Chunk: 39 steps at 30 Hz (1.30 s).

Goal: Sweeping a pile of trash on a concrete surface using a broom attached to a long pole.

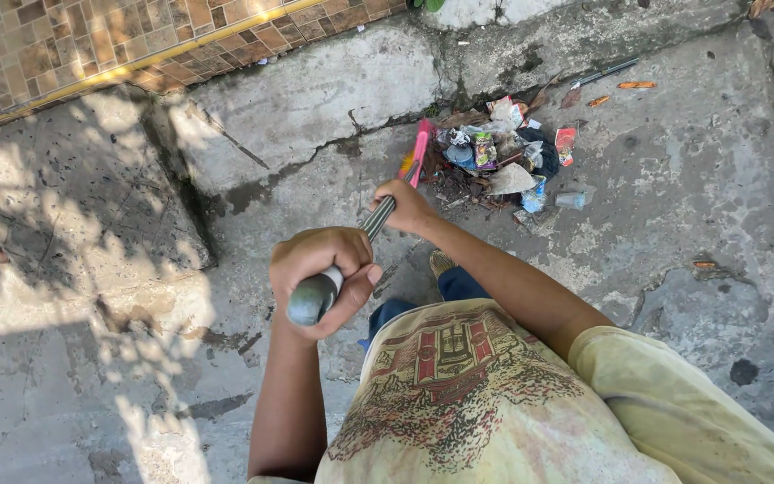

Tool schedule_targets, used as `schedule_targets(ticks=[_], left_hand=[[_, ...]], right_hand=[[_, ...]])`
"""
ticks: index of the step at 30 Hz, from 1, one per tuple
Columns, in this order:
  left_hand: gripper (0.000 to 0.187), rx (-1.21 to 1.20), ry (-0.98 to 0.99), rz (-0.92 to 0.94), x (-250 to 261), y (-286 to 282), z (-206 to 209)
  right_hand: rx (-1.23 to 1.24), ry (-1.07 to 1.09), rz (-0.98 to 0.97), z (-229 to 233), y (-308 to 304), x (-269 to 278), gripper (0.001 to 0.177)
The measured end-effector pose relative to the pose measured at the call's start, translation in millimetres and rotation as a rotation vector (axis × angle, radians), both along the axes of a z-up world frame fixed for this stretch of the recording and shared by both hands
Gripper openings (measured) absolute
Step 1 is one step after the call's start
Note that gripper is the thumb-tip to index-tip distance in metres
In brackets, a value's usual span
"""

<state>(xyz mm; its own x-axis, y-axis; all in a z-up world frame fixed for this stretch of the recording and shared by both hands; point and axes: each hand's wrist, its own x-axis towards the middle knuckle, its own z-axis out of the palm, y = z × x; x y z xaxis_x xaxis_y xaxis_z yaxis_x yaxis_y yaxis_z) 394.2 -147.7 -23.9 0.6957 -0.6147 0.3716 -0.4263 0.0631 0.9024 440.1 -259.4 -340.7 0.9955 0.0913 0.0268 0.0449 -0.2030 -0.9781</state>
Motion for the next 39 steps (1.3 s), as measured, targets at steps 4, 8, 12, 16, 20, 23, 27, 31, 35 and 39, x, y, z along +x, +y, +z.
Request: schedule_targets(ticks=[4, 8, 12, 16, 20, 23, 27, 31, 35, 39], left_hand=[[0.028, -0.042, 0.065, -0.035, -9.1, -4.8, 9.0], [0.029, -0.058, -0.017, 0.017, -44.1, -0.4, 54.6], [0.024, 0.162, -0.13, 0.259, -78.0, 19.5, 113.1], [0.019, 0.178, 0.14, 0.326, -114.0, 78.5, 107.2], [0.02, 0.397, -0.075, 0.415, -113.1, 42.6, 121.0], [0.029, 0.349, -0.18, 0.395, -99.7, 25.1, 95.0], [0.032, 0.253, -0.125, 0.311, -73.2, 27.6, 41.7], [0.03, 0.11, -0.059, 0.261, -69.9, 35.0, 27.5], [0.03, -0.055, 0.045, 0.237, -82.2, 37.6, 34.8], [0.025, -0.052, 0.119, 0.442, -94.4, 19.6, 89.1]], right_hand=[[-0.135, 0.062, 0.002, 1.8, -23.1, -20.9, 0.027], [-0.079, 0.001, 0.034, 34.8, -11.4, -45.5, 0.025], [-0.084, -0.188, 0.135, 77.7, 11.5, -60.9, 0.02], [-0.012, -0.225, 0.242, 93.2, 37.1, -69.7, 0.005], [-0.014, -0.251, 0.388, 88.9, 62.6, -62.9, 0.02], [0.07, -0.201, 0.422, 67.7, 79.6, -55.3, 0.024], [0.116, -0.132, 0.424, 23.6, 84.4, -46.6, 0.02], [-0.006, 0.016, 0.39, 24.1, 50.2, -58.0, 0.018], [-0.088, 0.043, 0.33, 37.4, 21.0, -70.8, 0.019], [-0.11, -0.092, 0.284, 57.0, 11.8, -72.8, 0.018]])
